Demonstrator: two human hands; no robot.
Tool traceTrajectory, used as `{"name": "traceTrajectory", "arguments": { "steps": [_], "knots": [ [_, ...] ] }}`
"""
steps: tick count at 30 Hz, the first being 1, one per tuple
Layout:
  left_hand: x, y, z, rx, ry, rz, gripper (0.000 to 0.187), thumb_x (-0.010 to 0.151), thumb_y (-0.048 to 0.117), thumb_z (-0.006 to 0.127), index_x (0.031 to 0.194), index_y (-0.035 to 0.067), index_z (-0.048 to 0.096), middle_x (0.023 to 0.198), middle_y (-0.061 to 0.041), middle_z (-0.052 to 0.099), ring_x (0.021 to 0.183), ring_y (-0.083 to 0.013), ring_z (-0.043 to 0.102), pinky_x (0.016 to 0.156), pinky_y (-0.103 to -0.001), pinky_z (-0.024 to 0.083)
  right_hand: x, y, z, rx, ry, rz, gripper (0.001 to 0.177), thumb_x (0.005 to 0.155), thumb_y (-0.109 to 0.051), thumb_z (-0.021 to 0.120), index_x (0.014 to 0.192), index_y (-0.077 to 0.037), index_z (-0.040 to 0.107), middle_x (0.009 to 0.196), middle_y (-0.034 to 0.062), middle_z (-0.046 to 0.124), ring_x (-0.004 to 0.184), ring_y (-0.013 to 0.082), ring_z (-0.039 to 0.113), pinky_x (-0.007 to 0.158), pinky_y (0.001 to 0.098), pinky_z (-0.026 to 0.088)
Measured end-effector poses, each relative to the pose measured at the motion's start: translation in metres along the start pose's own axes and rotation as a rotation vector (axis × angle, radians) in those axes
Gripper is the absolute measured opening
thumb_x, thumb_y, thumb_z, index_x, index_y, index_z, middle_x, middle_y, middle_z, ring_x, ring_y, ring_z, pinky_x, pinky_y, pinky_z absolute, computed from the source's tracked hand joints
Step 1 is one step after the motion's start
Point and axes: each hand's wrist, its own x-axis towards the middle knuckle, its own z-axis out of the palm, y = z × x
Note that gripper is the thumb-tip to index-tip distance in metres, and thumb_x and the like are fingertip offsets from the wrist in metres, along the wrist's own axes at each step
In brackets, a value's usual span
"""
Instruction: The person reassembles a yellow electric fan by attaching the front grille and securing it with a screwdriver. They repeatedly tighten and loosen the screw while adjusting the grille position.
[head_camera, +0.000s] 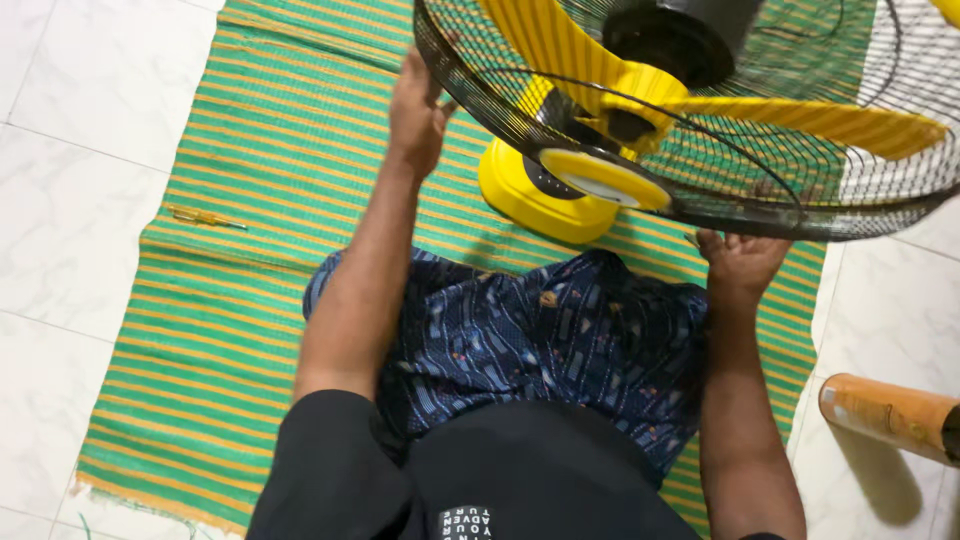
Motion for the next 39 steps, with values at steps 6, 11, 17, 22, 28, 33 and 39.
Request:
{"name": "traceTrajectory", "arguments": {
  "steps": [6,11,17,22,28,33,39],
  "knots": [
    [-0.011,-0.048,0.002,-0.245,-0.086,-0.088,0.062,0.108,0.056,0.041,0.152,0.012,0.041,0.151,-0.01,0.052,0.142,-0.0289,0.05,0.115,-0.06,0.043,0.001,-0.009,-0.002,-0.081,0.199,0.081,0.09,0.084,0.017,0.08,0.156,-0.004,0.03,0.145,0.0175,0.056,0.111,0.0282,0.065,0.087,0.0417,0.065],
    [-0.01,-0.095,0.014,-0.47,-0.06,-0.031,0.075,0.105,0.065,0.032,0.16,0.014,0.031,0.16,-0.008,0.043,0.145,-0.0262,0.044,0.123,-0.048,0.036,0.001,-0.003,-0.017,-0.079,0.271,0.177,0.072,0.086,0.011,0.079,0.145,0.002,0.039,0.132,0.0163,0.059,0.106,0.0251,0.071,0.082,0.0454,0.063],
    [-0.011,-0.1,0.014,-0.077,-0.127,0.205,0.074,0.114,0.06,0.026,0.164,0.005,0.027,0.162,-0.012,0.042,0.147,-0.0279,0.042,0.128,-0.044,0.028,0.009,0.006,-0.023,-0.795,0.2,-0.166,0.014,0.118,0.01,0.071,0.123,0.005,0.059,0.109,0.0154,0.066,0.092,0.0245,0.063,0.086,0.0409,0.061],
    [-0.021,-0.069,0.022,-0.419,0.077,0.045,0.062,0.112,0.045,0.029,0.158,0.004,0.029,0.153,-0.016,0.046,0.14,-0.0317,0.046,0.117,-0.051,0.038,0.003,0.012,-0.015,-0.219,0.18,0.066,0.058,0.088,0.0,0.083,0.133,0.009,0.047,0.105,0.015,0.068,0.092,0.0261,0.071,0.079,0.0392,0.065],
    [-0.023,0.007,0.031,0.13,-0.081,0.422,0.085,0.106,0.064,0.046,0.165,0.004,0.029,0.162,-0.015,0.044,0.153,-0.0298,0.039,0.13,-0.046,0.029,0.011,-0.018,-0.001,-0.31,0.105,-0.018,0.12,0.075,-0.013,0.09,0.167,-0.004,0.013,0.166,0.0195,0.037,0.151,0.0349,0.04,0.12,0.0497,0.035],
    [-0.031,0.091,0.06,0.306,-0.167,0.597,0.103,0.095,0.06,0.072,0.166,0.005,0.02,0.17,-0.013,0.031,0.159,-0.0313,0.031,0.133,-0.047,0.026,0.023,-0.121,0.032,-0.391,0.011,-0.372,0.144,0.074,-0.044,0.092,0.169,-0.007,-0.01,0.176,0.012,0.019,0.161,0.025,0.026,0.139,0.0409,0.026],
    [-0.03,0.157,0.076,0.694,-0.239,0.745,0.098,0.087,0.044,0.081,0.165,0.008,0.035,0.155,-0.012,0.046,0.151,-0.0292,0.045,0.132,-0.045,0.037,0.044,-0.214,0.072,-0.669,-0.081,-0.492,0.135,0.067,-0.037,0.092,0.17,0.003,0.014,0.177,0.0177,0.025,0.161,0.0272,0.03,0.138,0.0448,0.031]
  ]
}}
